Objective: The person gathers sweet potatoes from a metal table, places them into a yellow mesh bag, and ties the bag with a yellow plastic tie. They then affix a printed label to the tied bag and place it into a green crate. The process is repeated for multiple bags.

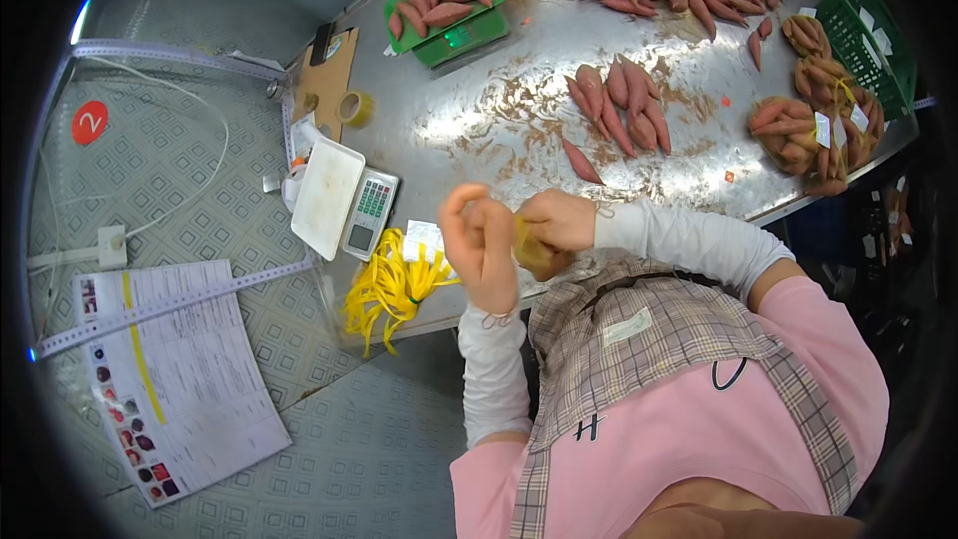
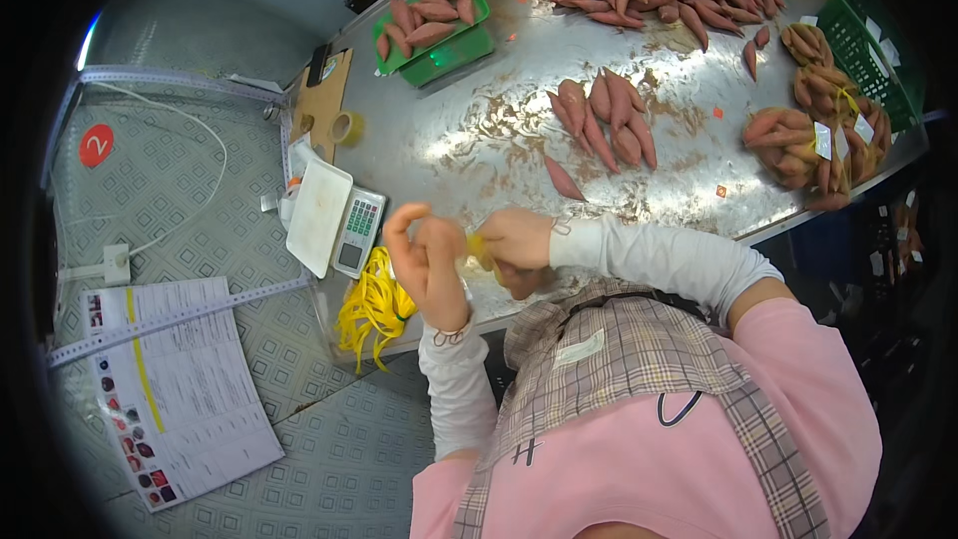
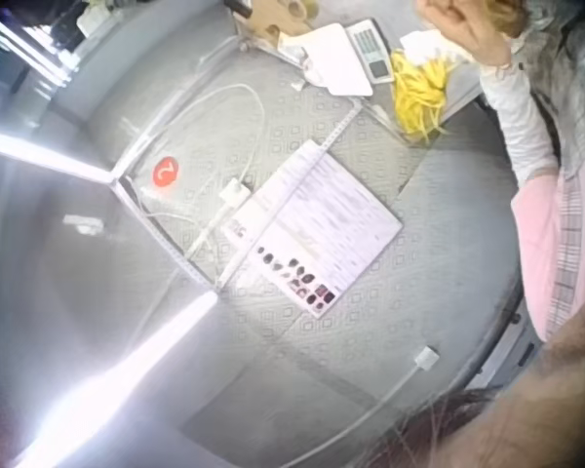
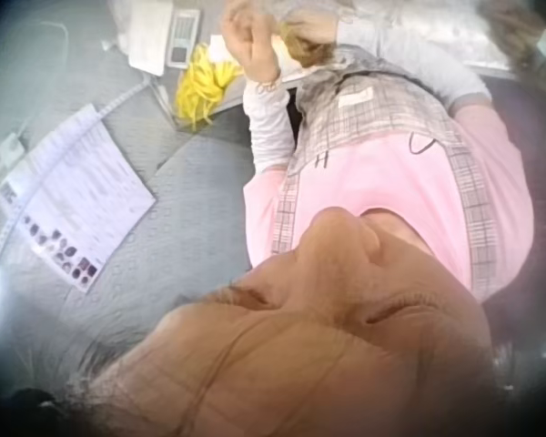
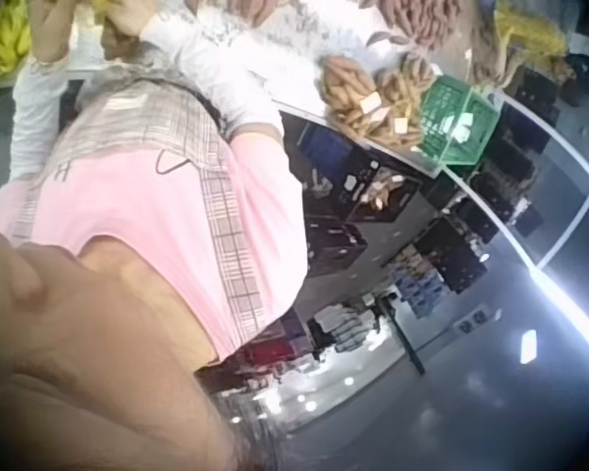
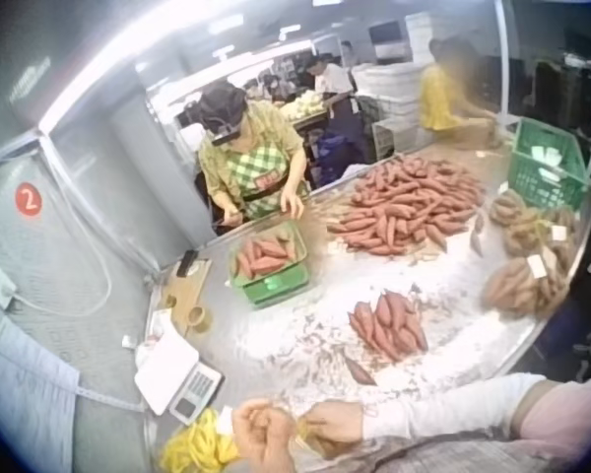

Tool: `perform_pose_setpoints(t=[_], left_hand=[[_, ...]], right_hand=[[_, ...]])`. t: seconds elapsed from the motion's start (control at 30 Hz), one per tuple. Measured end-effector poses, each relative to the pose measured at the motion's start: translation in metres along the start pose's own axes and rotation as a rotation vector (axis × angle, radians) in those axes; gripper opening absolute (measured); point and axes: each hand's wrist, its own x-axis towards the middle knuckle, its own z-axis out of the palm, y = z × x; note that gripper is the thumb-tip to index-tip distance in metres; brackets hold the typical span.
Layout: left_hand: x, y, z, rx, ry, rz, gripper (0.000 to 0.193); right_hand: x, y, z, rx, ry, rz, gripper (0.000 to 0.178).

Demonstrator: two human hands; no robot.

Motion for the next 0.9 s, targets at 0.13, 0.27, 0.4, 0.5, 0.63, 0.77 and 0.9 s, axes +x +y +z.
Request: perform_pose_setpoints(t=[0.13, 0.27, 0.4, 0.5, 0.63, 0.77, 0.9], left_hand=[[0.002, -0.062, -0.019, 0.229, -0.319, 0.101, 0.058], [0.006, -0.16, -0.011, 0.465, -0.181, 0.271, 0.026], [0.022, -0.14, -0.022, 0.559, -0.244, 0.325, 0.016], [0.024, -0.112, -0.015, 0.946, -0.312, 0.556, 0.01], [0.038, -0.103, -0.02, 1.044, -0.28, 0.719, 0.009], [0.028, -0.057, 0.009, 0.971, -0.148, 0.618, 0.008], [0.015, -0.005, 0.052, 0.899, -0.045, 0.693, 0.009]], right_hand=[[-0.005, -0.015, -0.007, 0.271, -0.075, 0.062, 0.035], [-0.005, -0.034, 0.003, -0.191, 0.264, -0.244, 0.032], [-0.023, -0.019, -0.052, -1.002, 0.095, 0.114, 0.021], [-0.059, -0.003, -0.049, -0.71, 0.205, -0.12, 0.021], [-0.081, 0.016, -0.061, -0.533, 0.309, -0.038, 0.021], [-0.097, 0.07, -0.041, 0.454, 0.346, -0.008, 0.022], [-0.103, 0.059, 0.032, 1.496, -0.114, -0.117, 0.021]])
